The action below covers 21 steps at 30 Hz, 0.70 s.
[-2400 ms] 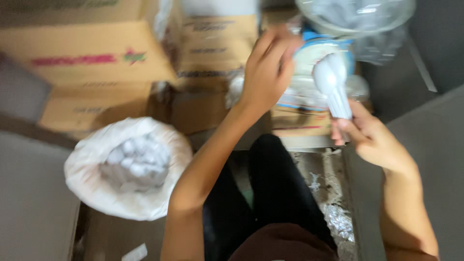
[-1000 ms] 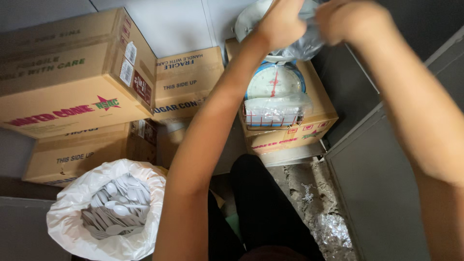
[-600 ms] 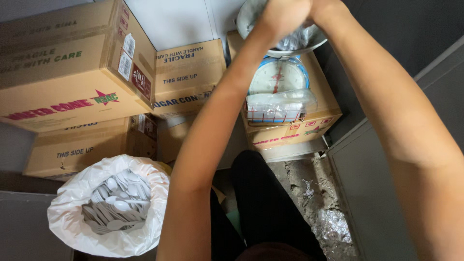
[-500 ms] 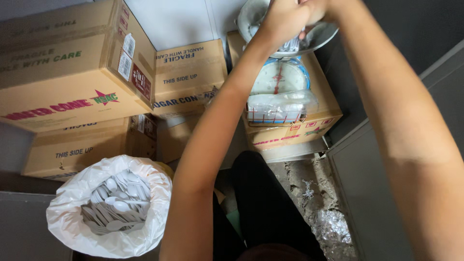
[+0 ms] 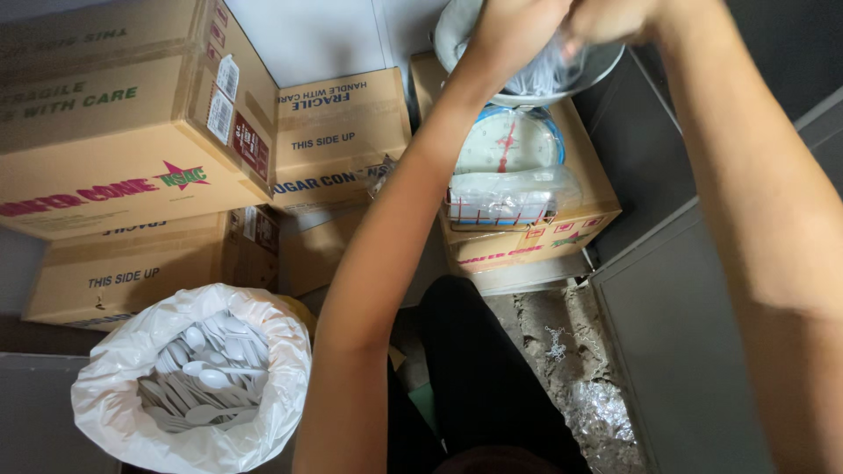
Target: The person takes several white plastic spoons from a large bag and places them into smaller plastic bags.
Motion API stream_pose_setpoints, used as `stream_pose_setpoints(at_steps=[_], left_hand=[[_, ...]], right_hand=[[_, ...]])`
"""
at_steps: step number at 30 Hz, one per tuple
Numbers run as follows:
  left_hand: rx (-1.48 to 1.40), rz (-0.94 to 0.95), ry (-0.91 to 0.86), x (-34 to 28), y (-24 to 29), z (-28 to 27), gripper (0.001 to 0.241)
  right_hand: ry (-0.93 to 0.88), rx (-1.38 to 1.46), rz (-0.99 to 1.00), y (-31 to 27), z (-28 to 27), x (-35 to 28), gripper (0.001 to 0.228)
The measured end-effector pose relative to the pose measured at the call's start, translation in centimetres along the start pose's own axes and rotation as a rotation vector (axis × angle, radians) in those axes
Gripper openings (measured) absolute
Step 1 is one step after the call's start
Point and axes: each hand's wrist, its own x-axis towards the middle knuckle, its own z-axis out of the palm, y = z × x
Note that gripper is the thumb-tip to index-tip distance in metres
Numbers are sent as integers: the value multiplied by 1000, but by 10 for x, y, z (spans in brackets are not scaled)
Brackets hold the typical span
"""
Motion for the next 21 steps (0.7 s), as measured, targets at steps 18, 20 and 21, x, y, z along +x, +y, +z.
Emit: stream_pose_setpoints(at_steps=[18,20,21], left_hand=[[582,25,-214,-46,-90,-21,41],[600,-2,-180,-36,-86,-22,33],[660,-34,-154,-34,-82,-21,33]], right_hand=[[422,87,99,-27,7,-83,34],[527,133,93,-33,2,-92,30],[579,157,90,-36,0,-97,29]])
